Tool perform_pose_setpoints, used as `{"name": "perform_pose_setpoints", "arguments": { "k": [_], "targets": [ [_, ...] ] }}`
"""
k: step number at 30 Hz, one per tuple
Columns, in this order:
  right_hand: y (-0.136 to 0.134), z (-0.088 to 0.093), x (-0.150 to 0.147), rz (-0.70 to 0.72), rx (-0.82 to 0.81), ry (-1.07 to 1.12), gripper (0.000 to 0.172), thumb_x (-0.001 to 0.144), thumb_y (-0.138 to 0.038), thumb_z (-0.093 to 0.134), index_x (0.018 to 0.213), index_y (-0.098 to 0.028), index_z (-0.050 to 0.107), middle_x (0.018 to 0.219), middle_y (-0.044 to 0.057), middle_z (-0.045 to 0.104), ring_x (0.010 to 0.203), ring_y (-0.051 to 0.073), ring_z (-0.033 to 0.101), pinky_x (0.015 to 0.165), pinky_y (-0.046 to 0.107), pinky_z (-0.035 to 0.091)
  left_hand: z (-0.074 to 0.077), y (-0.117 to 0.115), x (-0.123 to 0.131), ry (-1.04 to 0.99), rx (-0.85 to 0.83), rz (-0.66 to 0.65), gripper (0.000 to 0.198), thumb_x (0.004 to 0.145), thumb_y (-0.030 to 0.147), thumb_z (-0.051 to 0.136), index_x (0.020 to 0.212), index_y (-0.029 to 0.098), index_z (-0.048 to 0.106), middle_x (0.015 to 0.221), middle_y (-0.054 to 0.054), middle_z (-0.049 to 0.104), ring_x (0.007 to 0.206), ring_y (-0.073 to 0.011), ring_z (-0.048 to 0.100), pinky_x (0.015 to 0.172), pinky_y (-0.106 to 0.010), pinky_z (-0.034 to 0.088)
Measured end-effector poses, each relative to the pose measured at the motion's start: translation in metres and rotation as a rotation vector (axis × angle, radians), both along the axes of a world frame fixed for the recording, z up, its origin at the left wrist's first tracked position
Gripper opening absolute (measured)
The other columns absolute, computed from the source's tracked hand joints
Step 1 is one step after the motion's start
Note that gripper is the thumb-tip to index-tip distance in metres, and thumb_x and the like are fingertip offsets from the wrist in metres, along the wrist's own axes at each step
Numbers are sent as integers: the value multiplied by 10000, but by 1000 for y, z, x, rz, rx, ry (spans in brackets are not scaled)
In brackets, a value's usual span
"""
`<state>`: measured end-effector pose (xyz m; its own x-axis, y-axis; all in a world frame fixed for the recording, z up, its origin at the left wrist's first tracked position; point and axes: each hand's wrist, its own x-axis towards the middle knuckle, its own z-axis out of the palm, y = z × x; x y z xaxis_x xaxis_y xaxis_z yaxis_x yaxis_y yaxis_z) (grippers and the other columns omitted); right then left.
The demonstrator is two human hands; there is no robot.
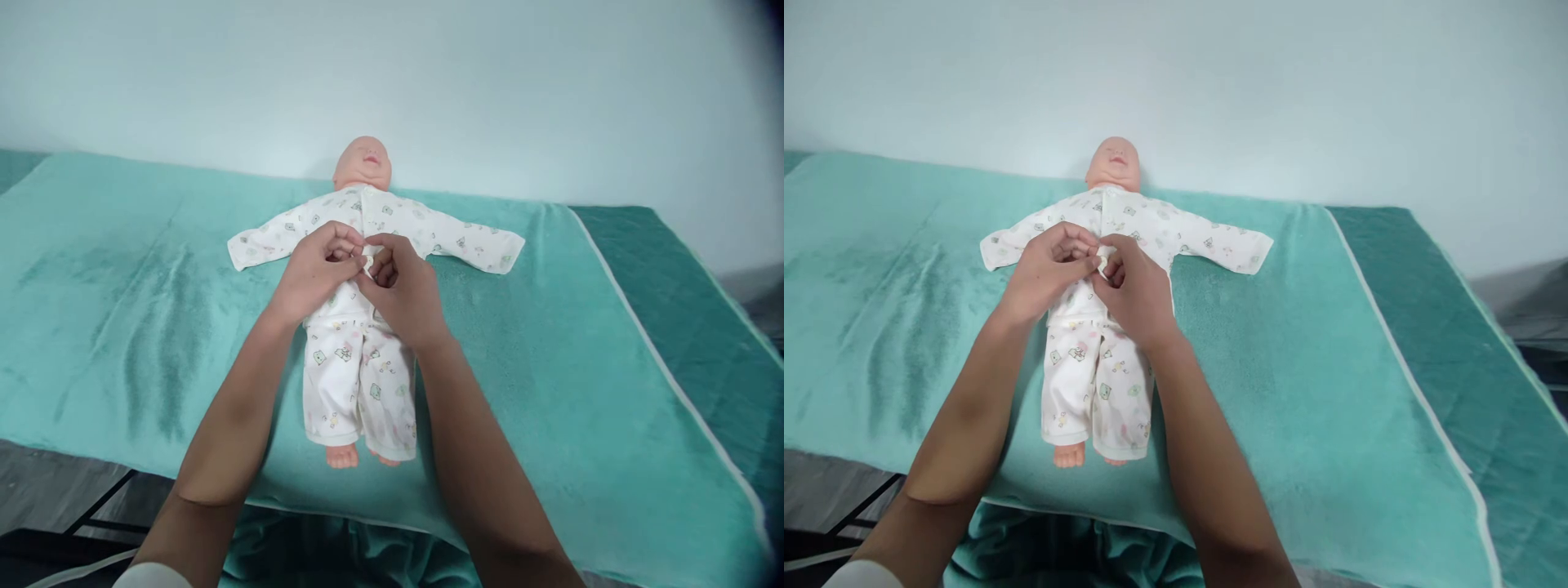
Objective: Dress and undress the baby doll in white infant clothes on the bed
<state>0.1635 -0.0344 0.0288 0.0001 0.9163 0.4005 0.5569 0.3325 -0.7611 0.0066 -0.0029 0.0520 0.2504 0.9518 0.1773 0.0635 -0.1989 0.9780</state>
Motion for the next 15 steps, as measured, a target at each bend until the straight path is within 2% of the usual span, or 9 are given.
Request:
{"name": "perform_pose_setpoints", "arguments": {
  "k": [8,11,15],
  "targets": [
    [-2,1,1,86,1,124,402,797,-162,706,1170,-288,621,791,-75,597,627,91,506,647,258,439,3,1,-5,39,-16,-13,186,733,80,646,870,205,637,813,18,607,661,-84,506,593,-228,396],
    [-1,-2,2,149,5,278,282,881,-233,680,1155,-280,635,769,-67,569,611,91,497,608,256,429,2,0,-6,104,21,-33,191,768,100,619,911,212,676,779,22,594,681,-96,519,605,-234,398],
    [2,-6,3,54,73,455,106,962,-300,611,1048,-257,656,745,-47,546,599,101,497,584,264,437,-2,1,-5,203,131,4,204,832,151,599,953,223,747,766,22,616,698,-104,533,657,-252,428]
  ]
}}
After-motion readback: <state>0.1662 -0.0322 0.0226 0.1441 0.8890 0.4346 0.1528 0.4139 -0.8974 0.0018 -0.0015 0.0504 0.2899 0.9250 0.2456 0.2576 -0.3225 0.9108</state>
